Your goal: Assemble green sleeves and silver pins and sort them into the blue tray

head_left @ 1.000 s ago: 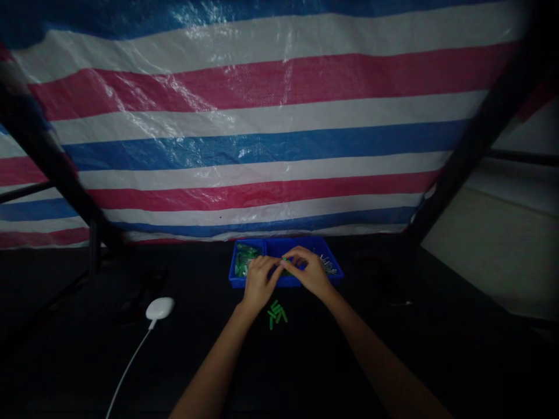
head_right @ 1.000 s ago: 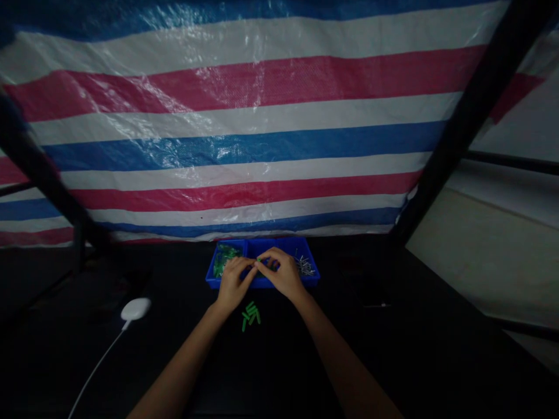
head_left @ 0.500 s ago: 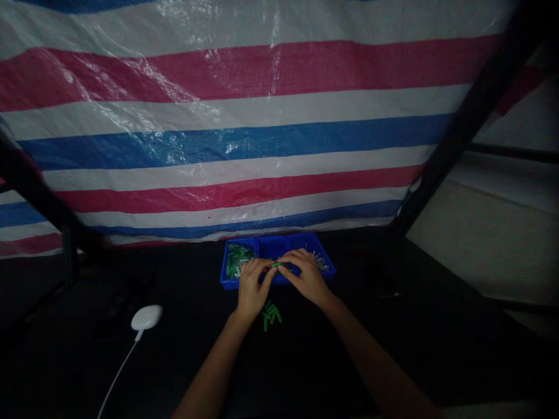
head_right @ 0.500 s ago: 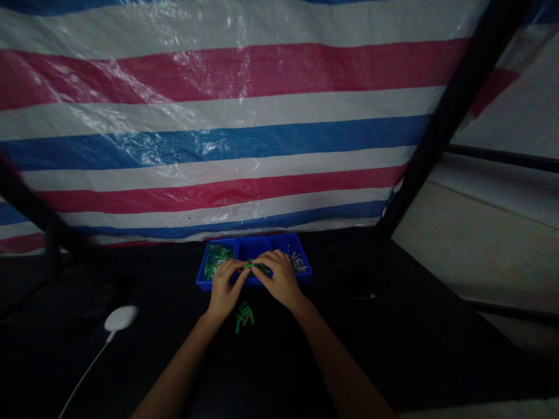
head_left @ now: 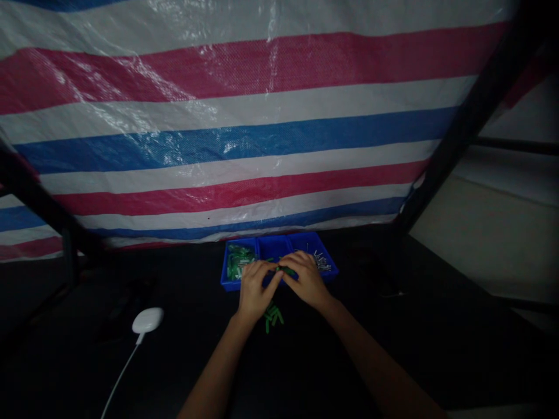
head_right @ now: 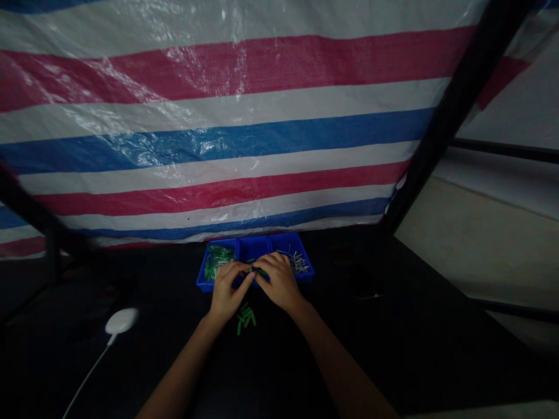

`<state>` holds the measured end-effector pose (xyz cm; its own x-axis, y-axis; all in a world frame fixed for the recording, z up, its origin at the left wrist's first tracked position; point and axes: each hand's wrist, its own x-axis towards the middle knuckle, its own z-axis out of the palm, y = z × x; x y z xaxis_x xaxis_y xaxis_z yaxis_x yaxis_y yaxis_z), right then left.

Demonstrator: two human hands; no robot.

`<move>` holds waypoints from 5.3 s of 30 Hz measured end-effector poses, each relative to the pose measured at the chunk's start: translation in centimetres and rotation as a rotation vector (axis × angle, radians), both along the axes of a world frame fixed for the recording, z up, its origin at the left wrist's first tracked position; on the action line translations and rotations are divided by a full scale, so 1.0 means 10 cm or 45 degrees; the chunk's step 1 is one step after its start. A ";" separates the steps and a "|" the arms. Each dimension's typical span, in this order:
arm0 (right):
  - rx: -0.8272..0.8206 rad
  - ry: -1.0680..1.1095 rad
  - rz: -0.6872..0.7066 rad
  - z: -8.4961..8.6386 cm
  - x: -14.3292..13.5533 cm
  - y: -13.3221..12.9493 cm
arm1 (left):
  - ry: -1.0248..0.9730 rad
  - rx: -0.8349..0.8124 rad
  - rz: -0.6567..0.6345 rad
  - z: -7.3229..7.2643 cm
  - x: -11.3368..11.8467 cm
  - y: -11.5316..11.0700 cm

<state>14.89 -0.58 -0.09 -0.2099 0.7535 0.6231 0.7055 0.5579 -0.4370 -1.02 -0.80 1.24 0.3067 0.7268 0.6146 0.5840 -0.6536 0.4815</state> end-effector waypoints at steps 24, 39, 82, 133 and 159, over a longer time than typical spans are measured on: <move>-0.022 0.238 0.006 0.05 0.02 -0.01 | -0.046 -0.008 0.051 -0.02 -0.08 0.07; -0.075 0.233 -0.016 0.07 0.04 -0.02 | -0.204 -0.159 -0.034 0.01 -0.05 0.08; -0.300 0.038 0.114 0.20 0.16 -0.13 | -0.428 -0.146 0.130 0.08 -0.12 0.08; -0.485 0.113 0.104 0.18 0.08 -0.14 | -0.046 -0.035 -0.015 0.05 -0.06 0.03; -0.503 0.859 0.184 -0.03 -0.04 -0.03 | 0.245 -0.067 0.048 -0.03 0.00 0.01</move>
